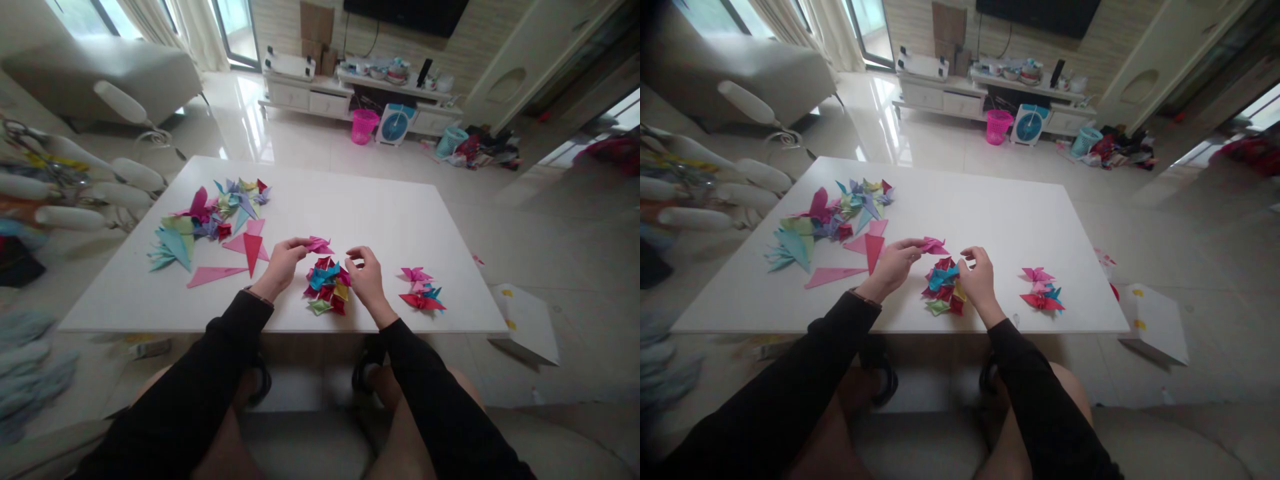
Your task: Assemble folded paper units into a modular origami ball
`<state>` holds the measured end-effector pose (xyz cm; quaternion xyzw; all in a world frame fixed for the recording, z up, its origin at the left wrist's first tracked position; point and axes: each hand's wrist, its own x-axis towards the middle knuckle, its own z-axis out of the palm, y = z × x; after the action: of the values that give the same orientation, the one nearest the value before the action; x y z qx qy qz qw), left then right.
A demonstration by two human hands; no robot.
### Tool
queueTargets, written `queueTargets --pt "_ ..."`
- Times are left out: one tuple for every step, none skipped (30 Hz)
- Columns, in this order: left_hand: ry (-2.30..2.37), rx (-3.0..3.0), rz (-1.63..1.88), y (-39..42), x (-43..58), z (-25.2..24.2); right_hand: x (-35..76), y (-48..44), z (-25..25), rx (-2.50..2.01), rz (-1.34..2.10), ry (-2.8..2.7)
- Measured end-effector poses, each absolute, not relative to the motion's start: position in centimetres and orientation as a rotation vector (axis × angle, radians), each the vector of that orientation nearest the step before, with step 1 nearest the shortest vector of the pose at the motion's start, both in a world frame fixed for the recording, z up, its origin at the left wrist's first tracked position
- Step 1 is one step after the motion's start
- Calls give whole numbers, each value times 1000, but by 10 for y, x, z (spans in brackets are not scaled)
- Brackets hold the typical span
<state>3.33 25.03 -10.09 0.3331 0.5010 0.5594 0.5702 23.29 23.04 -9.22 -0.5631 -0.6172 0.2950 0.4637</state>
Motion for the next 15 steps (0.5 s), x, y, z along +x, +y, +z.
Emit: queueTargets --pt "1089 667 1310 250 32 -100 232 231 -92 -1376 756 -1486" --pt "1009 576 1291 250 32 -98 231 231 -93 -1367 797 -1453" --pt "940 514 1261 249 32 -96 230 231 -93 -1356 849 -1418" --pt "881 479 1225 248 33 -95 228 231 -93 -1340 906 -1382" --pt "835 461 1189 247 34 -93 226 231 -94 -1319 960 -1345" --pt "798 455 1152 245 35 -91 224 231 -93 -1295 1003 -1311" --pt "767 451 1119 244 36 -90 222 231 -93 -1268 1032 -1286" --pt "742 444 1095 243 37 -88 220 231 -92 -1241 1050 -1269" --pt "724 433 1079 242 39 -87 218 230 -90 -1214 1062 -1261" --pt "710 418 1068 242 40 -87 216 230 -89 -1187 1072 -1256" --pt "702 403 1063 241 42 -86 214 229 -88 -1161 1084 -1253" --pt "701 388 1063 240 43 -86 213 228 -87 -1139 1094 -1250" --pt "706 378 1065 239 45 -87 211 228 -86 -1125 1099 -1248" --pt "716 376 1066 239 46 -87 211 228 -86 -1118 1097 -1247" --pt "727 379 1065 238 48 -88 210 227 -86 -1120 1087 -1247"
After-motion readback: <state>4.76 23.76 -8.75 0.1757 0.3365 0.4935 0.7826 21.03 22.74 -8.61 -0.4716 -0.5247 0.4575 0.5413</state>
